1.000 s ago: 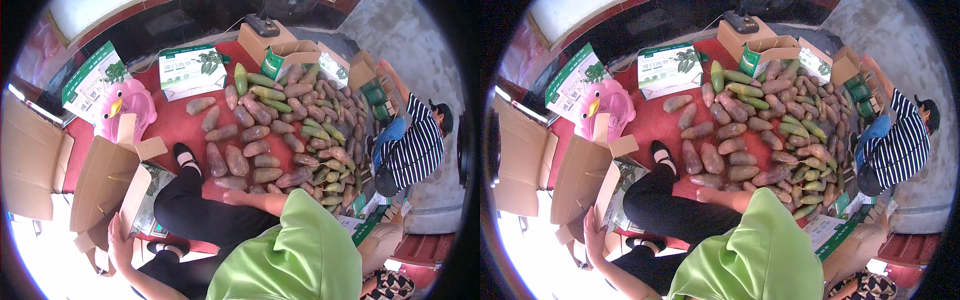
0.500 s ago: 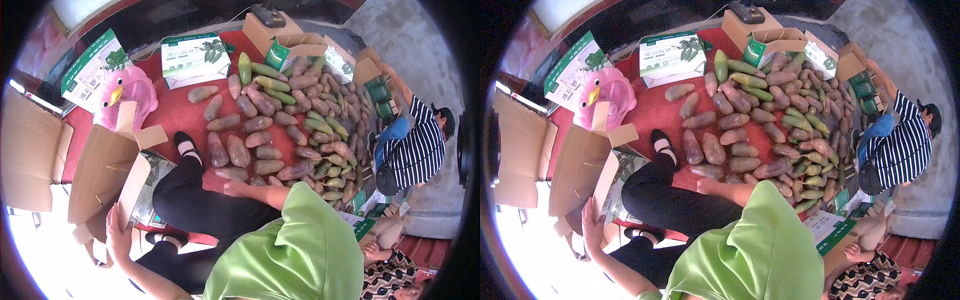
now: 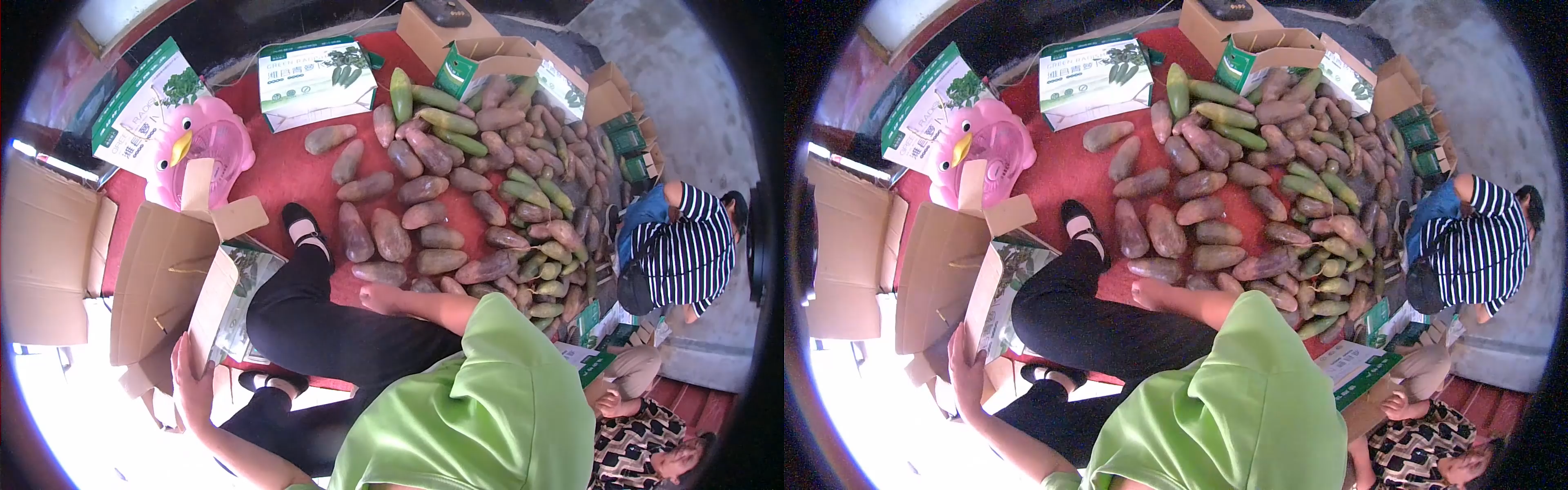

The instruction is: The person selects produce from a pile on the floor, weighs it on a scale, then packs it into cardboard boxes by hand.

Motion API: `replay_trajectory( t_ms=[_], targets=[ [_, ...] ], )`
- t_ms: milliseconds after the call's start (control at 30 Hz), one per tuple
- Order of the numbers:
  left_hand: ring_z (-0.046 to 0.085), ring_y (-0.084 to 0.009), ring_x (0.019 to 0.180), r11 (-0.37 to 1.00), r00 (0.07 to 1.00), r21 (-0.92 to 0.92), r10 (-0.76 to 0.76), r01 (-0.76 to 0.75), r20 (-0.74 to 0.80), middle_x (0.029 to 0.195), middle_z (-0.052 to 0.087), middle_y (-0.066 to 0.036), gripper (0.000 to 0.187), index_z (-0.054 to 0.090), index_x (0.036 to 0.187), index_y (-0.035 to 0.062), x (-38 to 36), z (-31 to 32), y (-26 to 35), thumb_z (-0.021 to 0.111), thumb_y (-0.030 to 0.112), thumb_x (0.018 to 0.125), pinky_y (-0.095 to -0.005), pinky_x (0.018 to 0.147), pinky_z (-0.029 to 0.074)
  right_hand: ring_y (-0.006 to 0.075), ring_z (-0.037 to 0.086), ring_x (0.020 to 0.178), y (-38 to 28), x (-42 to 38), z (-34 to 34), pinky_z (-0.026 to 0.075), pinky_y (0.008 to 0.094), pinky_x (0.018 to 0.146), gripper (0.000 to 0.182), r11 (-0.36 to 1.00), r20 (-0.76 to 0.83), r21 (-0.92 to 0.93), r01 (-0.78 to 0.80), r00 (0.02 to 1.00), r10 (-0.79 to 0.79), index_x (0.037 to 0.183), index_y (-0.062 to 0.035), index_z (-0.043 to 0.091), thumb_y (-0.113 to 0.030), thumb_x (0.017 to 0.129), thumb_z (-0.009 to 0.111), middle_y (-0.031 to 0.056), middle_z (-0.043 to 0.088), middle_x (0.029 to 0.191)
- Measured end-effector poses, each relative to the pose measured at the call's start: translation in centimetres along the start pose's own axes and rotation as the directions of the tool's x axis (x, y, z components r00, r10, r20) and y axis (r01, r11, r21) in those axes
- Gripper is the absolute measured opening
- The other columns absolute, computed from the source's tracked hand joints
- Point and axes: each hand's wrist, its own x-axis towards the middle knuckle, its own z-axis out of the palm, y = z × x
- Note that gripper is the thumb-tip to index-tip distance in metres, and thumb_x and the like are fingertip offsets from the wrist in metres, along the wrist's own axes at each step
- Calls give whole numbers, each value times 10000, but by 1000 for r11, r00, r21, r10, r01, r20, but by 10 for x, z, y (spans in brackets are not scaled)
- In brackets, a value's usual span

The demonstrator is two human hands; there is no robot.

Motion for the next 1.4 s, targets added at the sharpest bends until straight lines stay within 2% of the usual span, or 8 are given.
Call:
replay_trajectory(
  t_ms=[400, 500, 567, 933, 1033, 1100, 1167, 1400],
  targets=[
    [418, -309, 1267, 999, 999, -45, -16, 18, 35, 1365, 439, -124, 723, 427, 1361, 105, 3, -1, -3, 636, -86, 696, -400, 1050, 355, 232, 635, 842, -19, 61, -143, 491, 357, 741, 243, 979, -484, 176, -103, 857, 177, 1002, -6, 652, -146, 807, 608, 150, 662, 893],
    [415, -307, 1270, 996, 999, -82, -34, 37, 30, 1370, 436, -118, 738, 439, 1356, 113, 5, 2, -8, 634, -101, 677, -409, 1052, 351, 183, 618, 838, 34, 115, -175, 503, 328, 700, 279, 861, -638, 492, 133, 728, 251, 1080, 3, 635, -128, 835, 616, 87, 666, 955],
    [412, -308, 1274, 996, 998, -65, -49, 52, 49, 1379, 428, -114, 740, 449, 1351, 118, 8, 0, -7, 635, -102, 669, -412, 1055, 344, 153, 596, 800, 31, 120, -222, 498, 310, 619, 335, 605, -514, 783, 141, 695, 503, 1170, -45, 592, -131, 847, 616, 71, 638, 937],
    [295, -271, 1362, 950, 973, -238, -166, 201, 159, 1424, 363, -126, 808, 403, 1370, 42, 13, -5, -19, 544, -46, 579, -417, 1153, 183, 167, 543, 691, 148, 208, -360, 456, 300, 524, 263, 150, -425, 876, 459, 585, 691, 1026, -94, 519, -215, 834, 652, 41, 547, 852],
    [285, -271, 1366, 944, 974, -264, -156, 197, 167, 1428, 353, -129, 841, 384, 1381, 36, 19, -9, -13, 535, -52, 559, -416, 1151, 180, 209, 533, 819, 149, 222, -371, 469, 354, 619, 347, 218, -367, 916, 337, 484, 794, 1109, -98, 524, -254, 829, 659, 69, 548, 968],
    [310, -297, 1355, 993, 973, -63, -84, 99, 216, 1465, 327, -148, 741, 390, 1396, 97, 22, -15, 0, 705, 383, 788, -433, 1120, 239, 236, 505, 914, 156, 231, -377, 454, 396, 688, 394, 189, -333, 928, 320, 487, 807, 1161, -110, 527, -271, 827, 660, 78, 538, 1053],
    [317, -289, 1350, 989, 974, -88, -97, 116, 203, 1458, 338, -144, 730, 396, 1389, 90, 21, -13, 6, 692, 395, 795, -420, 1118, 250, 221, 521, 552, 162, 238, -380, 454, 340, 461, 349, 238, -365, 911, 336, 388, 846, 1046, -11, 575, -233, 804, 693, 135, 577, 852],
    [292, -273, 1360, 954, 968, -224, -155, 199, 197, 1463, 320, -125, 701, 389, 1390, 74, 20, -9, 14, 696, 322, 811, -414, 1114, 259, 214, 554, 687, 133, 228, -376, 447, 308, 586, 214, 98, -293, 865, 493, 336, 895, 1016, -52, 567, -143, 837, 642, 93, 578, 921]
  ],
)
